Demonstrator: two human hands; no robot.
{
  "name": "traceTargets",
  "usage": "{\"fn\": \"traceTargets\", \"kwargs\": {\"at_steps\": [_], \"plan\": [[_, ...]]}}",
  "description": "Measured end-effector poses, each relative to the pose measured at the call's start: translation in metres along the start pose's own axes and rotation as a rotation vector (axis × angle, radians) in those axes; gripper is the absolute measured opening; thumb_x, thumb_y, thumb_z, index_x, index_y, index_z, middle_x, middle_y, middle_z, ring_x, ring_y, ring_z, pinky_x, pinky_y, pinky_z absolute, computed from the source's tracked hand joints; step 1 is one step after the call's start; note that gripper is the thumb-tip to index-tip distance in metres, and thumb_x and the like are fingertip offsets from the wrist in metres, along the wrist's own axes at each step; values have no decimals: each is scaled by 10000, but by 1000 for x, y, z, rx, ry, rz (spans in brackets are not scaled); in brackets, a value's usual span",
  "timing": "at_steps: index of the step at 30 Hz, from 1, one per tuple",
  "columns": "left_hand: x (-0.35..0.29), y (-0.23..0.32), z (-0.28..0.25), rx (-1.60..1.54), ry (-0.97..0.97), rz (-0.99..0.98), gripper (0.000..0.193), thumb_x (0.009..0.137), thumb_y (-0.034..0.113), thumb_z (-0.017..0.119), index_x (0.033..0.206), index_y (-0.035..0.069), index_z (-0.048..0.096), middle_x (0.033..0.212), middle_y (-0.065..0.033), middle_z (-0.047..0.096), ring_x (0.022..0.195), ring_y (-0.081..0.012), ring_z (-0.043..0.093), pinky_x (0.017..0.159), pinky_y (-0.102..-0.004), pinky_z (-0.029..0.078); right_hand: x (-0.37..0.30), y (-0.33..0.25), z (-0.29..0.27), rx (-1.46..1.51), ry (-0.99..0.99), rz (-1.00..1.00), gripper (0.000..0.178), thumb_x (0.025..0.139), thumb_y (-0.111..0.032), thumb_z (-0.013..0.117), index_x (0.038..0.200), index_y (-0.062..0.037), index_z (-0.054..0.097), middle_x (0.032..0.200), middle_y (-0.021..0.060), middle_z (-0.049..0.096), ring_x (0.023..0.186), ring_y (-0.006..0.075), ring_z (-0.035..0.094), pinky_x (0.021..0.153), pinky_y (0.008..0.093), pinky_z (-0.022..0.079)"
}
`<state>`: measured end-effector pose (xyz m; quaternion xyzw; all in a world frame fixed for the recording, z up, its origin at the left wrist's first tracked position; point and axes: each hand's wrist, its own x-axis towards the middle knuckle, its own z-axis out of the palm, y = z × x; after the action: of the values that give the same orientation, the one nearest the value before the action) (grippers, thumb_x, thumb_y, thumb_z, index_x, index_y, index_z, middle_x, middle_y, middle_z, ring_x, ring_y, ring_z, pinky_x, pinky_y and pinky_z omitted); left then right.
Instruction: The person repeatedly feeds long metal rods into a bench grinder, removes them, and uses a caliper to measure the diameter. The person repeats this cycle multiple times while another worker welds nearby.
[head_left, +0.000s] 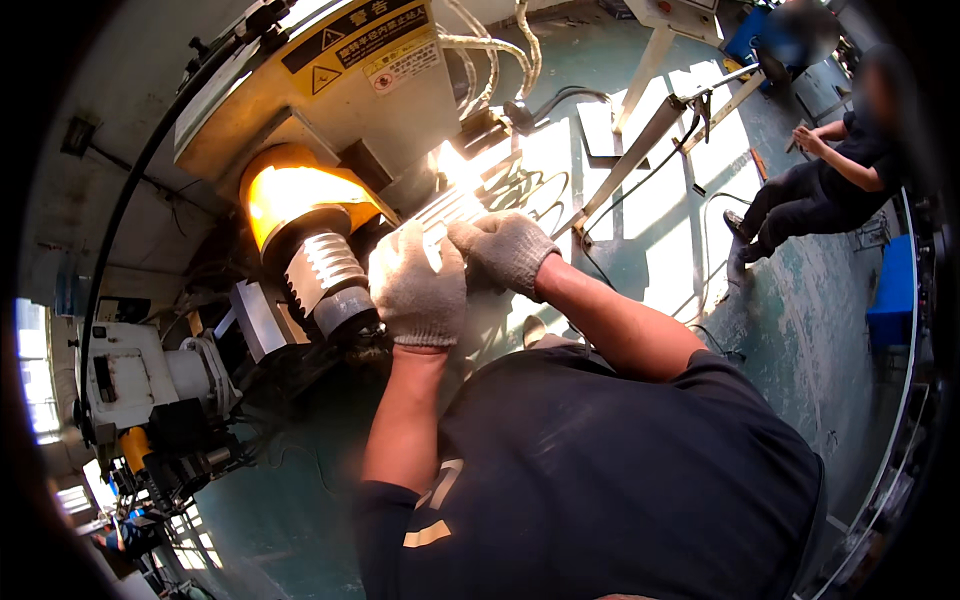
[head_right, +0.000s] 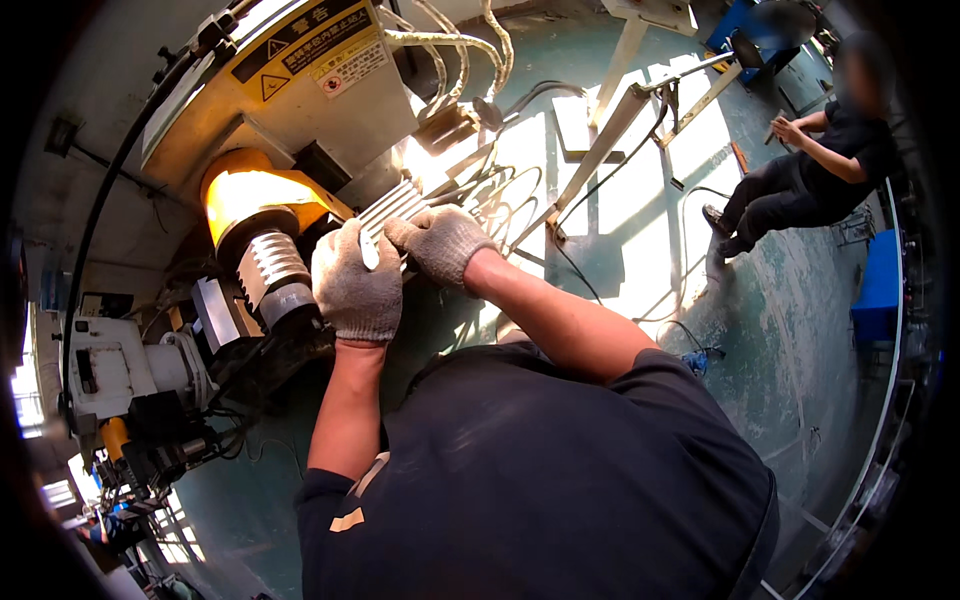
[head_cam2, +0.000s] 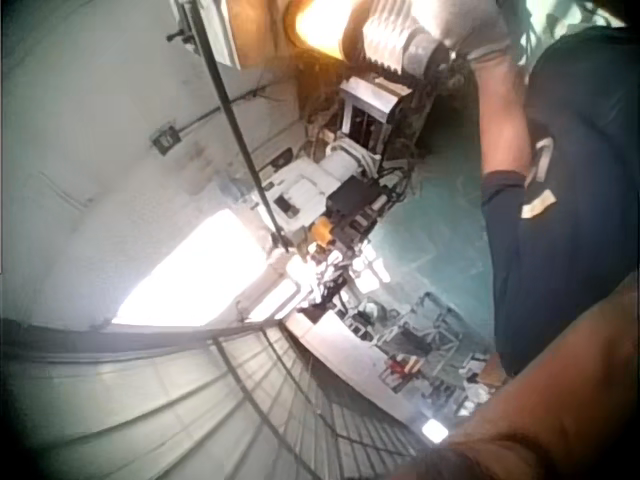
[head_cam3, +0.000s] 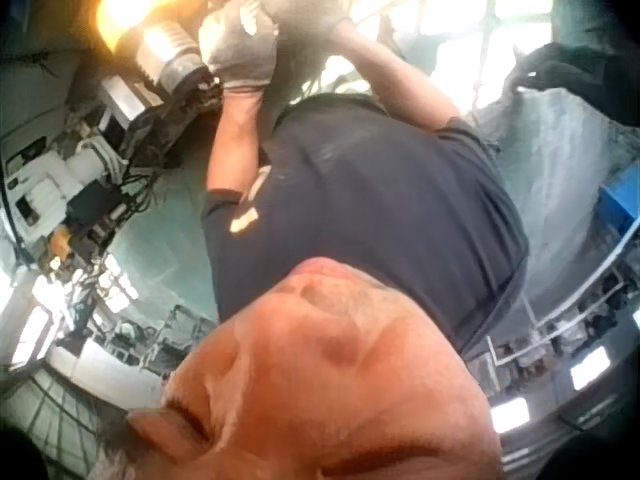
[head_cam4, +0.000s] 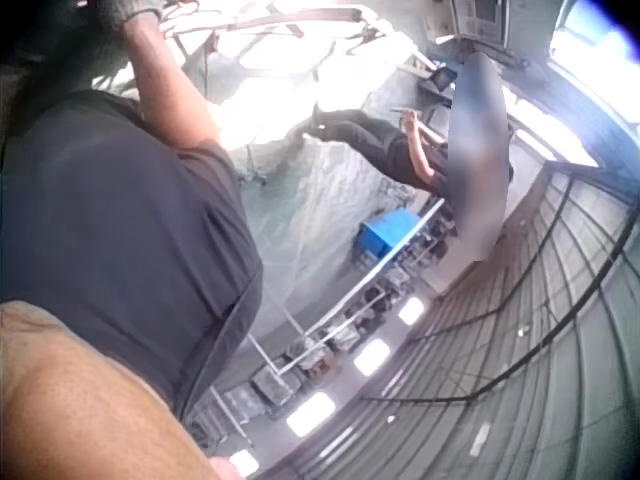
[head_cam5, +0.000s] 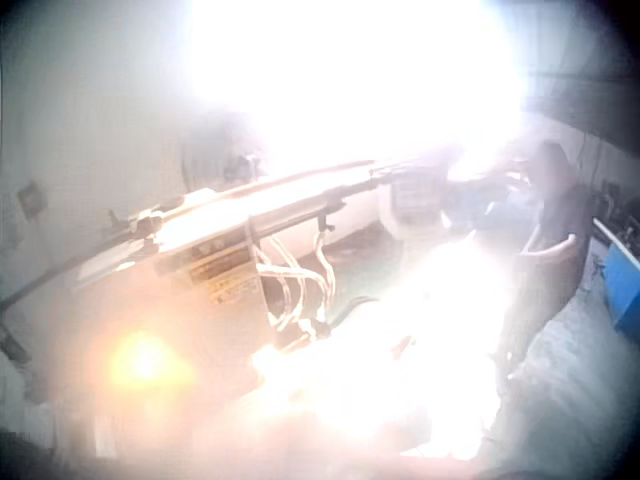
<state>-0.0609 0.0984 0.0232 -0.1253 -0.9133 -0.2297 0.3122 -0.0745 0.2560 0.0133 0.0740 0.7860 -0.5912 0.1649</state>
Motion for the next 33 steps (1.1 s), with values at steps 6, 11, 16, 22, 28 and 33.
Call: {"fn": "traceTargets", "kwargs": {"at_steps": [6,11,16,22,28,33], "plan": [[9,-18,21,260,-223,5,410,941,299,755,1232,13,712,1212,-222,711,1127,-422,634,1004,-536,503,-15,4,-5,-107,143,-91,487,925,-523,713,897,-46,804,817,213,740,782,337,748,758,439,578],[20,-10,8,250,-331,-57,441,959,329,753,1266,15,722,1316,-175,706,1243,-403,592,1080,-519,473,-47,18,-7,-43,61,39,423,927,-462,735,1005,-54,819,850,166,772,808,276,757,809,399,588],[9,-11,4,152,-66,104,391,885,187,833,1189,-32,719,1266,-240,709,1243,-433,609,1106,-525,452,-79,29,-10,2,124,34,354,926,-408,745,1037,-78,815,924,162,784,867,304,762,846,415,594],[1,1,-10,-27,-38,144,366,866,81,834,1183,-46,702,1256,-284,700,1184,-456,646,1071,-536,493,-121,41,-16,4,264,-278,220,946,-226,746,1121,-97,786,1006,154,783,929,316,776,869,410,609],[-4,-5,-9,-157,-14,225,355,867,25,810,1193,-42,688,1257,-263,704,1164,-439,655,1035,-523,511,-180,-5,-36,46,330,-565,291,922,-170,758,1200,-86,774,1046,147,780,914,307,775,803,412,613],[-3,28,-23,-148,24,298,279,900,120,795,1123,-37,734,1130,-210,743,1138,-405,661,1060,-527,482,-216,-59,-43,69,299,-1037,292,889,-83,805,1180,-91,776,975,124,769,809,286,753,707,407,595]]}}
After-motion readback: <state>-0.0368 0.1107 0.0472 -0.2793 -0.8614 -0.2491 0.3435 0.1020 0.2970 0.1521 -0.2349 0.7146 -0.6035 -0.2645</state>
